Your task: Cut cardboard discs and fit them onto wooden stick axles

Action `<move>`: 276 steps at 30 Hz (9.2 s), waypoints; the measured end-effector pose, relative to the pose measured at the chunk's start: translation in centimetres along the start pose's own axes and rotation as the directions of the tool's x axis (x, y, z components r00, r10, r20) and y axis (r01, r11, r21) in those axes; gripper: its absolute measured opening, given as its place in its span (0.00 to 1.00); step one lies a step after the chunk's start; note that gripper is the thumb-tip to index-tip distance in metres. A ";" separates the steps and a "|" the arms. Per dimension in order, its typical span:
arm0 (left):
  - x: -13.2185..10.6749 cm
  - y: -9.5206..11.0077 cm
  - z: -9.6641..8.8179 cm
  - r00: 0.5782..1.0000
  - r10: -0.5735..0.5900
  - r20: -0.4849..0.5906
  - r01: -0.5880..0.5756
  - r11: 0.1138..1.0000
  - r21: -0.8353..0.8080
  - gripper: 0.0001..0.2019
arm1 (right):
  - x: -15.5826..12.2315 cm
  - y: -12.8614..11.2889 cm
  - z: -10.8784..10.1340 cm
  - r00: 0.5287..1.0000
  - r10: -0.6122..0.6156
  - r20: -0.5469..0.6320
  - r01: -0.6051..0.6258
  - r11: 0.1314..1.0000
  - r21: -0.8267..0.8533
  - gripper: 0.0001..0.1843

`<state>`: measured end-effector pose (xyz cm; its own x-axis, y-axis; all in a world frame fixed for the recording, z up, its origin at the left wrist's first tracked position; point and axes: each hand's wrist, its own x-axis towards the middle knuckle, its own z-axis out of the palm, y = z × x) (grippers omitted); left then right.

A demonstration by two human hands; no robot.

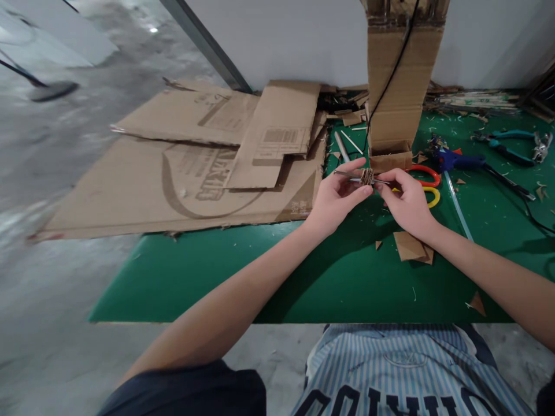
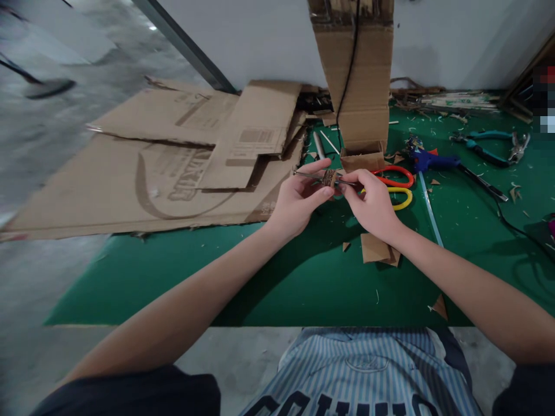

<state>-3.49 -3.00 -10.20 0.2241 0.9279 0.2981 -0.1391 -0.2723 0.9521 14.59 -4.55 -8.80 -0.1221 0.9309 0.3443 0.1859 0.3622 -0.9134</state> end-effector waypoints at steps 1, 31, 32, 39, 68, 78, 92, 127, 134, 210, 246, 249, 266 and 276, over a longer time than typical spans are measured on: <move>0.0 0.0 0.0 1.000 0.001 -0.005 -0.001 1.000 -0.012 0.29 | 0.0 0.0 0.0 1.000 0.013 -0.006 -0.013 1.000 0.008 0.10; 0.1 0.5 0.5 0.990 -0.131 -0.043 0.125 0.984 -0.127 0.20 | 0.1 -0.7 -0.2 0.997 0.031 0.069 -0.027 0.998 -0.056 0.13; 0.0 0.5 0.5 0.990 -0.134 -0.042 0.128 0.983 -0.128 0.21 | 0.1 -0.7 -0.2 0.997 0.032 0.072 -0.028 0.998 -0.058 0.13; 0.0 0.4 0.5 0.995 -0.073 -0.060 0.067 0.992 -0.107 0.22 | 0.1 -0.3 0.0 0.998 -0.018 0.063 0.021 0.999 -0.046 0.08; 0.1 1.8 1.0 0.974 -0.201 -0.108 0.170 0.955 -0.243 0.16 | 3.2 -2.0 -7.7 0.859 0.301 0.413 0.273 0.413 -0.869 0.20; 0.1 1.2 0.7 0.966 0.083 -0.246 -0.083 0.997 0.009 0.17 | 1.9 -2.2 -7.2 0.871 0.325 0.367 0.302 0.233 -0.924 0.16; 0.5 1.1 -0.1 0.908 0.172 -0.383 -0.147 0.985 0.093 0.21 | 1.3 -2.4 -7.9 0.941 0.249 0.230 -0.017 0.712 -0.702 0.28; 6.1 3.2 1.5 0.868 0.483 -0.118 -0.486 0.874 0.008 0.11 | 0.6 -0.8 -6.8 0.998 0.034 0.050 0.010 0.721 -0.693 0.41; 6.1 3.0 1.4 0.870 0.486 -0.087 -0.489 0.872 -0.021 0.10 | 0.6 -0.4 -6.7 0.998 0.011 0.057 0.033 0.699 -0.714 0.43; 6.9 4.7 -0.2 0.944 0.330 0.015 -0.330 0.944 -0.034 0.16 | 0.8 -0.8 -7.1 0.976 0.150 0.156 -0.036 0.823 -0.567 0.36; 5.9 5.0 1.0 0.983 0.178 -0.043 -0.182 0.973 -0.145 0.18 | 0.7 -0.1 -6.9 0.990 0.099 0.105 0.004 0.706 -0.708 0.44; 6.1 4.5 0.7 0.973 0.221 -0.069 -0.227 0.968 -0.102 0.18 | 0.6 0.2 -6.7 0.995 0.073 0.068 -0.003 0.704 -0.710 0.42; 5.9 3.6 0.8 0.971 0.235 -0.052 -0.238 0.970 -0.050 0.16 | 0.6 -0.6 -6.5 0.995 0.101 0.026 -0.046 0.652 -0.756 0.41; 6.6 3.1 0.1 0.951 0.302 -0.065 -0.301 0.953 0.023 0.13 | 0.8 -1.1 -6.6 0.988 0.127 0.091 0.001 0.576 -0.817 0.40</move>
<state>-2.37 2.26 -5.31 0.1085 0.8166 0.5669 -0.1778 -0.5452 0.8192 20.71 -3.85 -6.06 -0.1855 0.9611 0.2046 0.9037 0.2486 -0.3486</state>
